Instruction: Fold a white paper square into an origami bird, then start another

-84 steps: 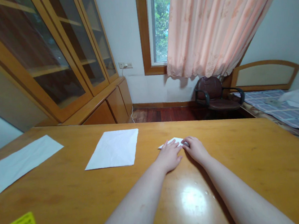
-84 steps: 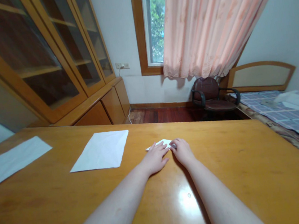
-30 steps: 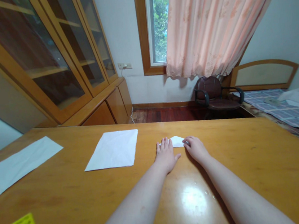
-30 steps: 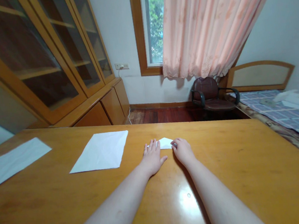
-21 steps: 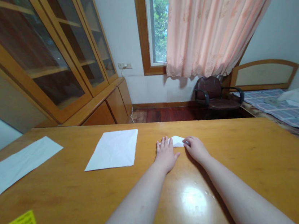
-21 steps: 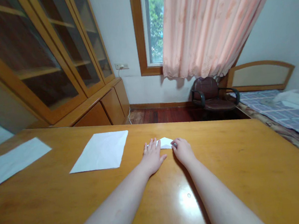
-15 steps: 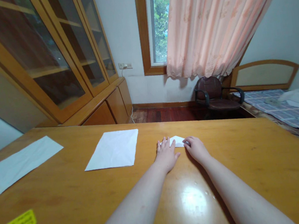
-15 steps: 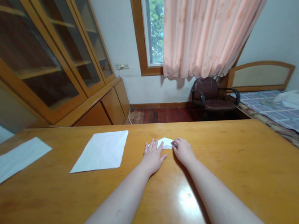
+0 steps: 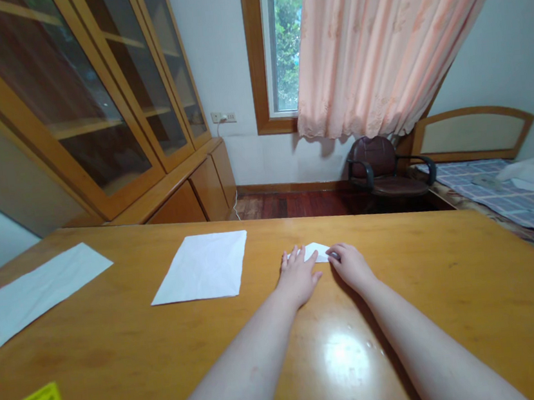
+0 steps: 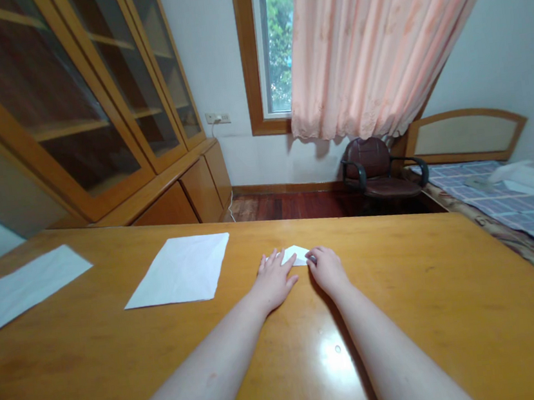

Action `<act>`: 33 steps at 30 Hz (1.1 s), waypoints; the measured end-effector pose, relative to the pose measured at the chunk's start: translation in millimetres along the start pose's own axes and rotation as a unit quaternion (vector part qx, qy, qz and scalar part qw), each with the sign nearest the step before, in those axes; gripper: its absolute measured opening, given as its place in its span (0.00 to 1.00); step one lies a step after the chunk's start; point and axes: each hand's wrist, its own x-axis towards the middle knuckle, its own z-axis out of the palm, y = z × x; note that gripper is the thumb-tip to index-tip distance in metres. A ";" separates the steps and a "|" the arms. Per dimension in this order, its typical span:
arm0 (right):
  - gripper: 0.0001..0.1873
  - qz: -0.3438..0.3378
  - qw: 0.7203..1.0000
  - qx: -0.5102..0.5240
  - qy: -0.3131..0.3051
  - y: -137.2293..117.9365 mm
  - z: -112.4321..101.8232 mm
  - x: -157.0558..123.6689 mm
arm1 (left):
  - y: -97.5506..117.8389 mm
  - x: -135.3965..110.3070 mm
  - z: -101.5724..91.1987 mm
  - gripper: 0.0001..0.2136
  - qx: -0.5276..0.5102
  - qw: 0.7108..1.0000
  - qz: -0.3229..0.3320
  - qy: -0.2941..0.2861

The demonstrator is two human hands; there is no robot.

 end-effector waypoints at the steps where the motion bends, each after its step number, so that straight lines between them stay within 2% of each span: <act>1: 0.10 0.000 1.000 -0.001 0.000 0.2 0.1 0.1 | -0.1 0.2 0.3 0.27 0.000 1.000 -0.001 -0.003; 9: 0.09 0.001 1.000 -0.001 -0.002 -0.4 -0.5 0.0 | -0.9 1.2 3.8 0.27 0.003 1.000 -0.003 -0.003; 19: 0.10 0.019 1.000 -0.023 -0.001 -2.8 -2.3 -0.9 | 1.9 -0.3 -7.9 0.22 -0.018 0.998 0.023 0.051; 24: 0.11 0.022 0.999 -0.036 -0.001 -2.8 -2.4 -1.1 | 2.1 -0.6 -9.8 0.16 -0.013 0.999 0.031 0.039; 33: 0.12 -0.002 1.000 -0.016 -0.004 2.1 0.3 0.7 | 2.4 -0.2 -9.4 0.21 -0.011 1.000 0.007 0.018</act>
